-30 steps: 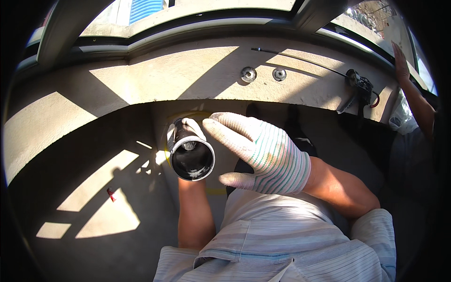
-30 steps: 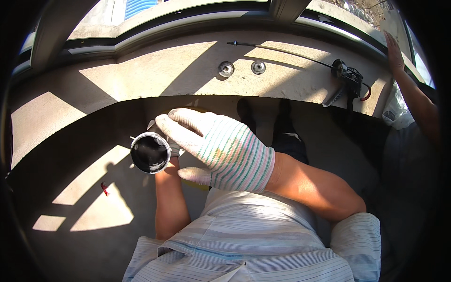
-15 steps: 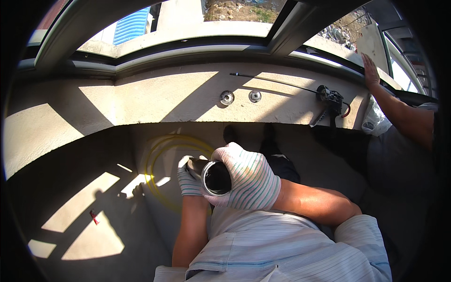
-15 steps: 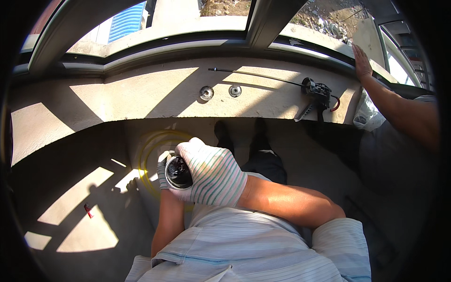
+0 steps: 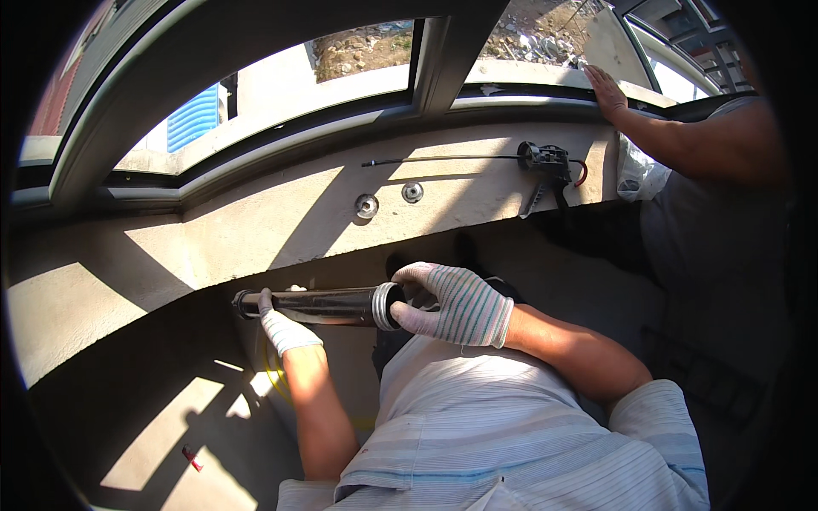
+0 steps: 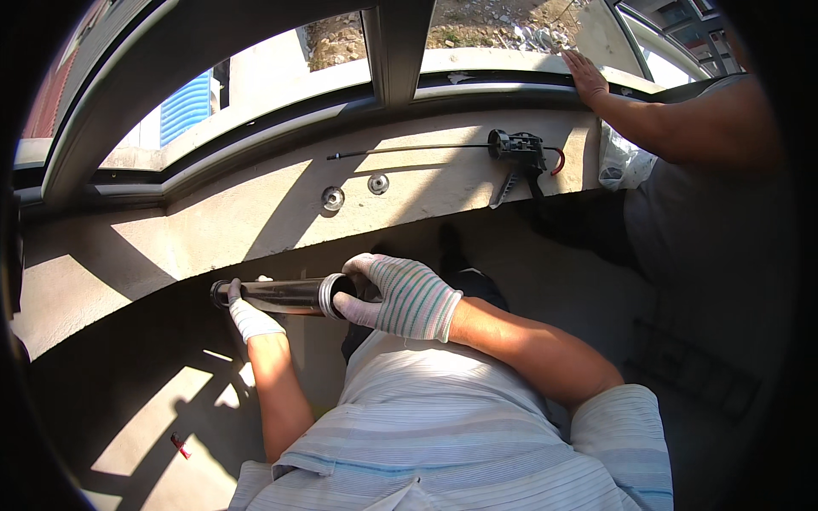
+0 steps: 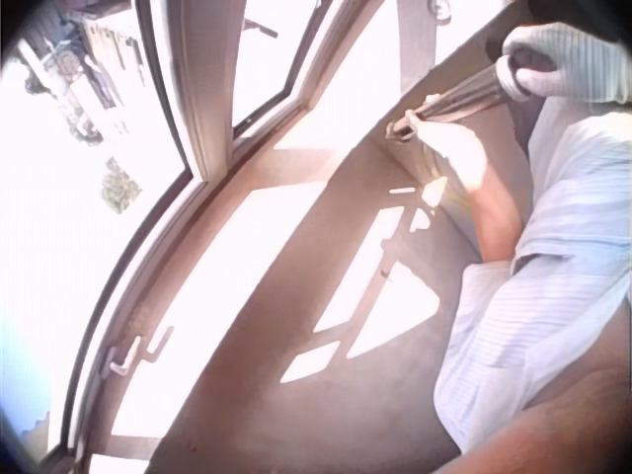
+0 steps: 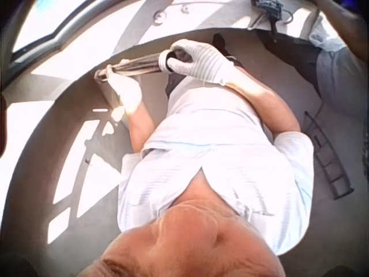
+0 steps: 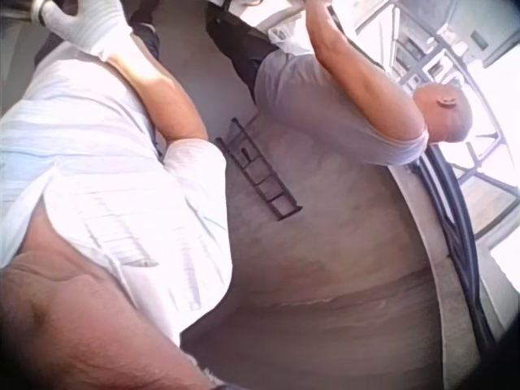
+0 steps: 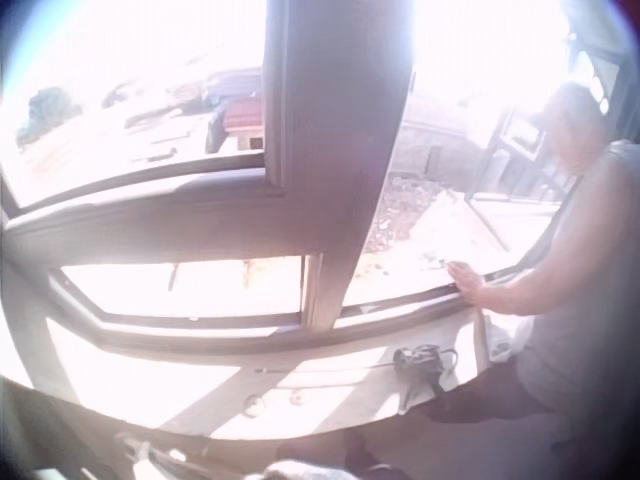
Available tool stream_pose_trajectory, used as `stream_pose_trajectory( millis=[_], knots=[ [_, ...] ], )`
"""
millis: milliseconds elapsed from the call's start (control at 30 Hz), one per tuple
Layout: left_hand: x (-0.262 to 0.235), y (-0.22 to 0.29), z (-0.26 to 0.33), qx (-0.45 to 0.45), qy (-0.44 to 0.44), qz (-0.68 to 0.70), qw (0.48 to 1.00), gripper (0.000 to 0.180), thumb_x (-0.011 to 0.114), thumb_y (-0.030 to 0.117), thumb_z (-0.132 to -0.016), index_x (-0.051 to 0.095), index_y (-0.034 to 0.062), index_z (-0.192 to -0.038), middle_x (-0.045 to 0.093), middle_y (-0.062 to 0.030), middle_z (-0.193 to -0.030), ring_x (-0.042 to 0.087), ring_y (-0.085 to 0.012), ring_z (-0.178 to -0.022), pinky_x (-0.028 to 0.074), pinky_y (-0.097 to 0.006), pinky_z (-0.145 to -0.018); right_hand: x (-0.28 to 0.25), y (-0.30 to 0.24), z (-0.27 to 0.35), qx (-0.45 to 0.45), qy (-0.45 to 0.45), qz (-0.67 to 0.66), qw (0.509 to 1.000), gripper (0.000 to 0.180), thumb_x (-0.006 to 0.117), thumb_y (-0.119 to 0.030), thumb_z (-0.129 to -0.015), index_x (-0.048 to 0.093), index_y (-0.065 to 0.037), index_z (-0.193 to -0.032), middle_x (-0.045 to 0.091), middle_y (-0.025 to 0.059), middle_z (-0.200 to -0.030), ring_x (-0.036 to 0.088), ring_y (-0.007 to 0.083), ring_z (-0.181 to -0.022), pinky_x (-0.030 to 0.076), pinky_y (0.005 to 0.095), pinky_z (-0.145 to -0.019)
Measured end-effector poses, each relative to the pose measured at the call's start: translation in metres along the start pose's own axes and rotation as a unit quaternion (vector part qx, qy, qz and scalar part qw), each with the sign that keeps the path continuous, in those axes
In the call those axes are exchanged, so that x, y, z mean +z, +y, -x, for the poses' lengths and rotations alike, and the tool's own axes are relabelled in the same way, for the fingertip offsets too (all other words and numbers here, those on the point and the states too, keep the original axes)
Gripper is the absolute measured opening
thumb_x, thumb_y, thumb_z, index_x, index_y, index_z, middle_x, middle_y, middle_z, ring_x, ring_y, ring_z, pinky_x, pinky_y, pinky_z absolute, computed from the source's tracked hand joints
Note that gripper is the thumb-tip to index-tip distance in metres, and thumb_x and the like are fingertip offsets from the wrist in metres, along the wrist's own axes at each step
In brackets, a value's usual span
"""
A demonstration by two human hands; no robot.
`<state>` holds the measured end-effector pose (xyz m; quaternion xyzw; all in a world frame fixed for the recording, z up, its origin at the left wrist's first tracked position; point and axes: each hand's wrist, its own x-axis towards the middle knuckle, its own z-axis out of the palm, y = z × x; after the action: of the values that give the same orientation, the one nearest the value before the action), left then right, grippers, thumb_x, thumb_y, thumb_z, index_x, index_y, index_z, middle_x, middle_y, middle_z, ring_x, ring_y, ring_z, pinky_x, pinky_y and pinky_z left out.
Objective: The person loads a sealant gun with a black sealant cartridge, then uses a small metal tool to scrape and clean circular metal components. They walk across a tiled room and sit on the floor to continue cleaning several components from a cardboard box.
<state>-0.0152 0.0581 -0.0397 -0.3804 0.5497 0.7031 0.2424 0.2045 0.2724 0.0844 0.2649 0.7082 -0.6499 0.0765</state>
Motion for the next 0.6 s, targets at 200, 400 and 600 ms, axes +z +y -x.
stream_pose_trajectory(
  millis=[200, 400, 600],
  knots=[
    [0.036, 0.015, -0.028, 0.066, 0.021, -0.035, 0.997, 0.044, 0.075, 0.041, -0.089, 0.064, 0.0066, -0.113, 0.067, -0.0127, -0.101, 0.065, -0.0277, -0.090, 0.055, -0.044, -0.088, -0.024, 0.061, 0.010, 0.083, 0.133, 0.177, 0.972, 0.045, 0.066, -0.038, -0.097, 0.067, 0.000, -0.120, 0.071, 0.0159, -0.102, 0.071, 0.0303, -0.091, 0.057, 0.0368, -0.085],
    [0.061, 0.016, -0.070, 0.100, 0.092, -0.051, 0.989, 0.061, 0.080, 0.034, -0.086, 0.061, -0.0014, -0.131, 0.066, -0.0163, -0.122, 0.067, -0.0296, -0.097, 0.056, -0.045, -0.090, -0.031, 0.112, 0.028, 0.177, 0.159, 0.151, 0.960, 0.045, 0.063, -0.040, -0.098, 0.068, 0.000, -0.118, 0.075, 0.0173, -0.100, 0.073, 0.0311, -0.094, 0.056, 0.0382, -0.088],
    [0.094, 0.012, -0.080, 0.135, 0.206, -0.126, 0.961, 0.062, 0.080, 0.034, -0.087, 0.062, -0.0054, -0.131, 0.068, -0.0208, -0.125, 0.069, -0.0307, -0.100, 0.059, -0.045, -0.090, -0.034, 0.139, 0.032, 0.199, 0.179, 0.132, 0.955, 0.043, 0.063, -0.039, -0.097, 0.069, -0.001, -0.114, 0.075, 0.0178, -0.099, 0.073, 0.0316, -0.094, 0.056, 0.0391, -0.089]
  ],
)
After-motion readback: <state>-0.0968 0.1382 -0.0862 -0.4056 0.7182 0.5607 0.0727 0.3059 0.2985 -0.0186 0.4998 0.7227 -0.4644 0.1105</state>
